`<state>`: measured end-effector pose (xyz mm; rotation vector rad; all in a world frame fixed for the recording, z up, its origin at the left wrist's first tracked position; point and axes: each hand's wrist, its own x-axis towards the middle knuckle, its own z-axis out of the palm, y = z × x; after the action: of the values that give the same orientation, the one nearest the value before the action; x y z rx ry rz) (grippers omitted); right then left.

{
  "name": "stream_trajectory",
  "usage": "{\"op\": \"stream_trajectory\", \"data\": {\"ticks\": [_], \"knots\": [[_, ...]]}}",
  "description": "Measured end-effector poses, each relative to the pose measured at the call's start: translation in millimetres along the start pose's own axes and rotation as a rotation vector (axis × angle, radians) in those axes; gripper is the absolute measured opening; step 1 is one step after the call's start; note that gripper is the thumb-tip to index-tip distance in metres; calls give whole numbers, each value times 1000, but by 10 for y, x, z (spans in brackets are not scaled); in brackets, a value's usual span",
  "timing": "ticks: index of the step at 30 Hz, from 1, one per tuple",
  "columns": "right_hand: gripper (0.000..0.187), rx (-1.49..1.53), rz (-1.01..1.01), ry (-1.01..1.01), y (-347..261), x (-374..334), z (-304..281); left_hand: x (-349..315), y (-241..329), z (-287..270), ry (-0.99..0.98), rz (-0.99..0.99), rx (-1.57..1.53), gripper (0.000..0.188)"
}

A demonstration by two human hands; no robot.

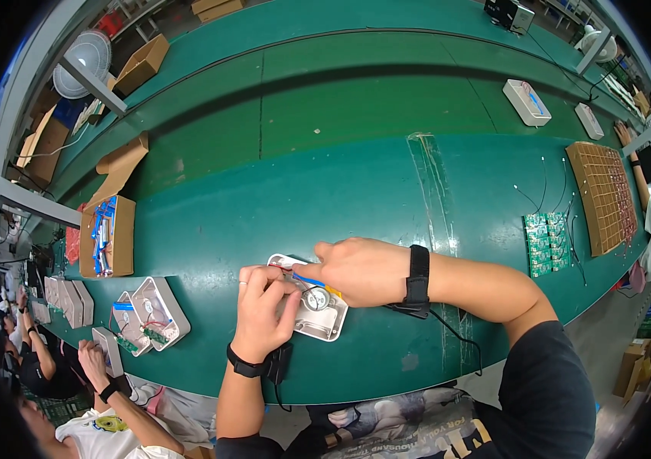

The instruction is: The person assembles electronic devices by placing a circuit board and a battery into a plastic housing, pressing them into position, and setting the completed unit aside.

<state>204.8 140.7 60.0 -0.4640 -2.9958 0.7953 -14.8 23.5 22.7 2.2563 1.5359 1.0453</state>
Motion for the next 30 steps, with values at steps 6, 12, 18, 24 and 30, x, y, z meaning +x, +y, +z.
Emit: {"op": "stream_trajectory", "data": {"ticks": [6, 12, 18, 24, 30], "knots": [[56, 7, 14, -12, -8, 18, -44, 10, -1, -85, 209, -63, 39, 12], [41, 40, 37, 17, -17, -17, -61, -35, -108, -54, 131, 62, 47, 11], [25, 81, 166, -66, 45, 46, -79, -51, -106, -174, 227, -122, 119, 6], [28, 38, 142, -117, 75, 35, -88, 42, -52, -265, 65, 15, 278, 3], [26, 19, 139, -114, 40, 29, -107, -50, -137, -233, -5, -163, 80, 3]]}}
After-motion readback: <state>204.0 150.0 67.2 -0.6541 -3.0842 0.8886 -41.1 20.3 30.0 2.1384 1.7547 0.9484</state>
